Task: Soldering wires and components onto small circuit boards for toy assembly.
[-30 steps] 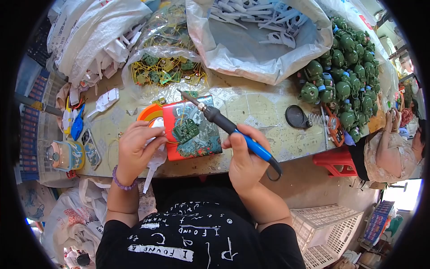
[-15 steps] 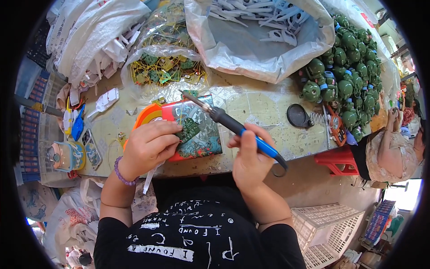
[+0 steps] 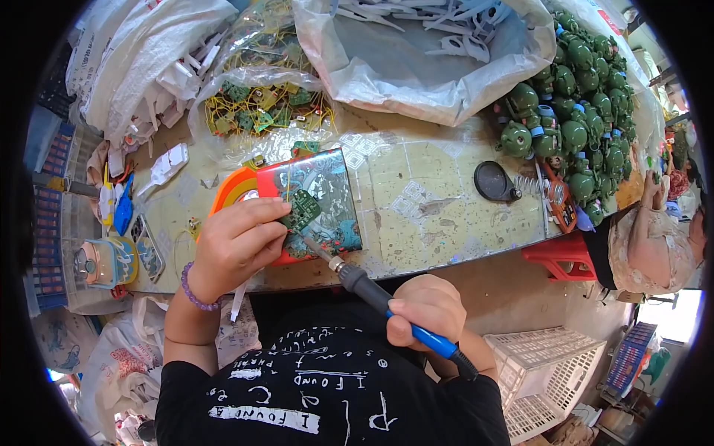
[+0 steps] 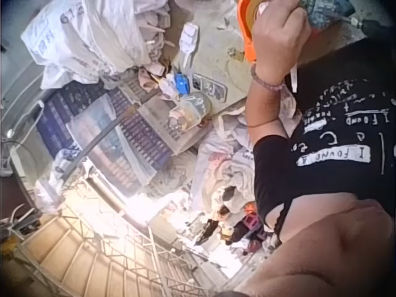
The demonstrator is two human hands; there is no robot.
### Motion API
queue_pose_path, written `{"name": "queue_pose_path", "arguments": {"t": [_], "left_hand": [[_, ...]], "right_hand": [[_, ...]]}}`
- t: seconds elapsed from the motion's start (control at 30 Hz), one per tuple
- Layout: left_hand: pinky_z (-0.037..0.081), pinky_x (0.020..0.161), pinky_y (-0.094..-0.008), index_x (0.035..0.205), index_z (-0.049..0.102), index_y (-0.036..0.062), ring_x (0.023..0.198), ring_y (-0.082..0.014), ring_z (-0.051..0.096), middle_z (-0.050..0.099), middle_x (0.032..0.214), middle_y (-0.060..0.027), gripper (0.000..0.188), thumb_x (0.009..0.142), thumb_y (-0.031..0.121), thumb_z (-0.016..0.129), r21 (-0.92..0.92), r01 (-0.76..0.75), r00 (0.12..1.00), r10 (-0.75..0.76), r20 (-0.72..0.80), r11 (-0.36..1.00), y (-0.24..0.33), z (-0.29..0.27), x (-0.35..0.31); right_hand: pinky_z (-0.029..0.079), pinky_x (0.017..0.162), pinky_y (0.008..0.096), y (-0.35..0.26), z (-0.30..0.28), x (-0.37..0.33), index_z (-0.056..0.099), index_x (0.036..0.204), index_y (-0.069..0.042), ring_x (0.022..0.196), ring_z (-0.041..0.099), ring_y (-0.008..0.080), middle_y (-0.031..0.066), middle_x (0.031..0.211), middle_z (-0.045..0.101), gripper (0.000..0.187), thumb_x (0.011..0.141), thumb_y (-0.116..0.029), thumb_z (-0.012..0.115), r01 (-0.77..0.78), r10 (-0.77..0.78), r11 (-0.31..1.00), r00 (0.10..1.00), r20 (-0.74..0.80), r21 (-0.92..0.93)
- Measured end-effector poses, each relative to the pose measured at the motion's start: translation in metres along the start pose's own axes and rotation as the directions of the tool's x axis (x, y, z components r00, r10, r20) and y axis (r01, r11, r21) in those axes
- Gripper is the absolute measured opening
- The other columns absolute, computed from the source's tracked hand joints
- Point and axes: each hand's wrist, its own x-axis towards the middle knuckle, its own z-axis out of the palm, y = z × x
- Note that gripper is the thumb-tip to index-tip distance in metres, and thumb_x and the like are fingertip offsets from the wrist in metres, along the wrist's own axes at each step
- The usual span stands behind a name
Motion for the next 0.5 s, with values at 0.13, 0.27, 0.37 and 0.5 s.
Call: {"name": "queue_pose_path", "arguments": {"t": [0.13,0.27,0.37,0.5], "left_hand": [[0.055,0.079,-0.0355,0.083,0.062,0.0021,0.093,-0.0278,0.066,0.066,0.101,-0.0109,0.019,0.068,0.007,0.072,0.007,0.001,1.0,-0.001,0.005,1.0,0.0011,0.0009,0.0003],[0.055,0.079,-0.0358,0.083,0.061,0.0022,0.092,-0.0276,0.066,0.065,0.1,-0.0108,0.019,0.068,0.007,0.071,0.026,0.002,1.0,-0.002,0.004,1.0,0.0027,0.0004,0.0006],[0.055,0.079,-0.036,0.083,0.061,0.0023,0.092,-0.0275,0.066,0.065,0.1,-0.0107,0.018,0.068,0.007,0.071,0.029,-0.005,1.0,0.005,0.001,1.0,0.0024,0.0004,0.0013],[0.056,0.078,-0.0364,0.083,0.063,0.0029,0.092,-0.028,0.067,0.068,0.099,-0.0098,0.02,0.065,0.004,0.073,0.02,0.014,1.0,-0.014,-0.004,1.0,0.0044,-0.0002,0.0035]], "right_hand": [[0.045,0.043,0.0278,0.0001,0.0059,0.0015,0.052,0.088,-0.003,0.045,0.052,0.0162,0.0044,0.063,0.051,0.028,0.092,-0.029,0.061,0.037,-0.033,0.994,0.999,0.036,-0.104],[0.045,0.043,0.0281,-0.0013,0.0062,0.0016,0.052,0.088,-0.003,0.045,0.053,0.0165,0.0046,0.063,0.052,0.028,0.092,-0.029,0.061,0.035,-0.031,0.994,0.999,0.04,-0.104],[0.046,0.043,0.0282,-0.0016,0.0053,0.0022,0.052,0.088,-0.003,0.046,0.054,0.0168,0.0047,0.063,0.052,0.028,0.091,-0.029,0.061,0.034,-0.028,0.994,0.998,0.061,-0.106],[0.046,0.044,0.0283,-0.0009,0.005,0.0022,0.053,0.089,-0.002,0.047,0.054,0.0174,0.005,0.064,0.053,0.026,0.091,-0.027,0.062,0.023,-0.016,0.995,0.997,0.076,-0.094]]}}
